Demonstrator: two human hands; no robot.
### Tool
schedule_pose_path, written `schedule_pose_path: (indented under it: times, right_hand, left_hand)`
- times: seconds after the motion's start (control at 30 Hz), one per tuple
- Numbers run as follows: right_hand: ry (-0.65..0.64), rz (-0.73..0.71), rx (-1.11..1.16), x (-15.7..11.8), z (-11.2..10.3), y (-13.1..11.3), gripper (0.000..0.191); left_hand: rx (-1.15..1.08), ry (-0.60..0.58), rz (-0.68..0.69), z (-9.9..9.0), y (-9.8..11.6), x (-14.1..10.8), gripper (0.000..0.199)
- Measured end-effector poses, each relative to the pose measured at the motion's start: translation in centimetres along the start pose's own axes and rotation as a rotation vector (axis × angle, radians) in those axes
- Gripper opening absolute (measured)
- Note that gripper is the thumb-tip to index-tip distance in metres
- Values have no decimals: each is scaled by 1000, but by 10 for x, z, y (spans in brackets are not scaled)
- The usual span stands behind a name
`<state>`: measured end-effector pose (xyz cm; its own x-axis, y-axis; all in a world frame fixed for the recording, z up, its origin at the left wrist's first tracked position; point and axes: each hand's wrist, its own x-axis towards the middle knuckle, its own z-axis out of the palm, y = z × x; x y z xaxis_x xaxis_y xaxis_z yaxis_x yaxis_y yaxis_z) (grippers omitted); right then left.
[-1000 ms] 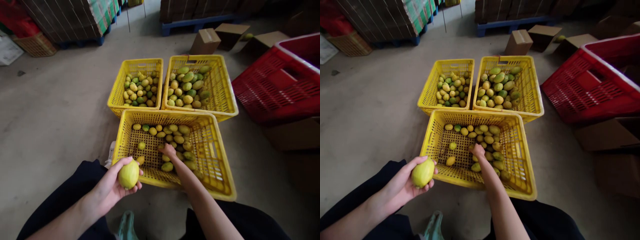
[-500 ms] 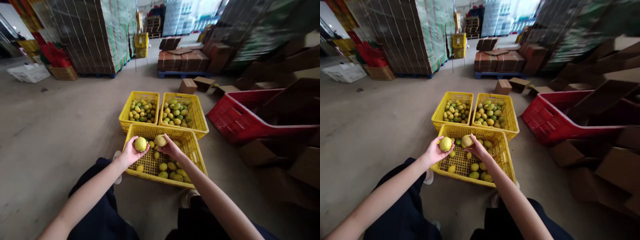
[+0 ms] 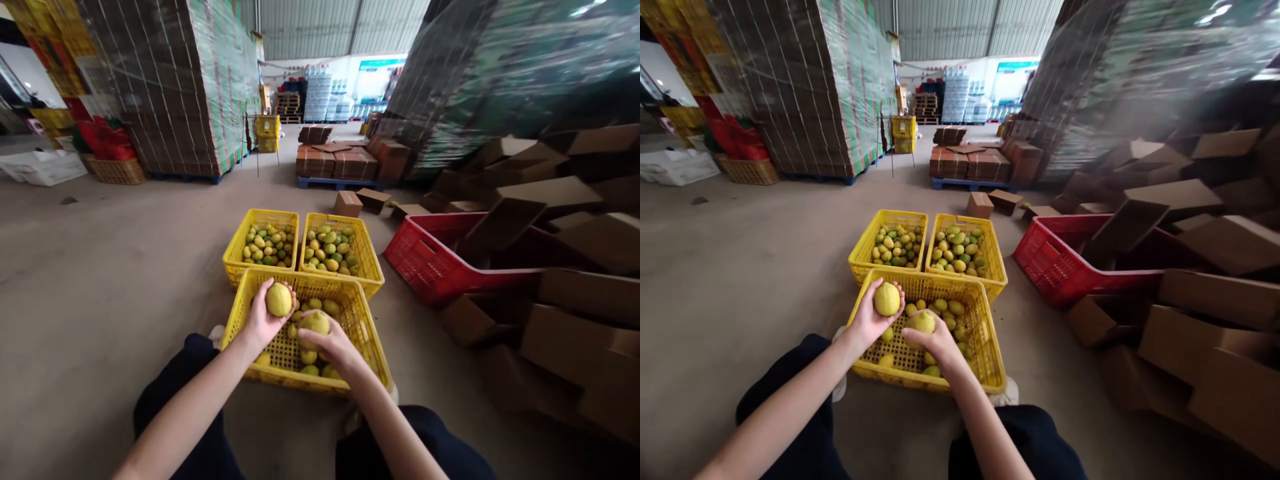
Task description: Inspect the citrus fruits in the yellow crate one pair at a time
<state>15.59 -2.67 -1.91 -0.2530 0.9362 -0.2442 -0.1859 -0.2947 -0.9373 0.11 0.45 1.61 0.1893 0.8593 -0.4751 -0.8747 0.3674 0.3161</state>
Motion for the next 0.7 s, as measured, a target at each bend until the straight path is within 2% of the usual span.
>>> schedule_pose_path:
  times: [0.1,0.23,0.33,0.4,0.57,0.7]
  right_hand:
    - [-52,41,-17,2,18,5,51]
    - [50,-4,-49,3,28,-3,47]
    - [112,-51,-54,3,25,-10,44]
    - [131,-97,-45,2,20,-14,43]
    - [263,-271,-105,1,5,-28,42]
    - [265,-438,-265,-1,-3,-35,41]
  left_hand:
    - [3,-3,62,4,-8,-1,14]
    - [250,-63,172,2,-19,5,18]
    - [439,-148,290,-6,-27,10,36]
    - [511,-161,320,-10,-30,11,45]
    - [694,-199,350,-14,-27,0,44]
    - [949,-278,421,-13,-20,-10,48]
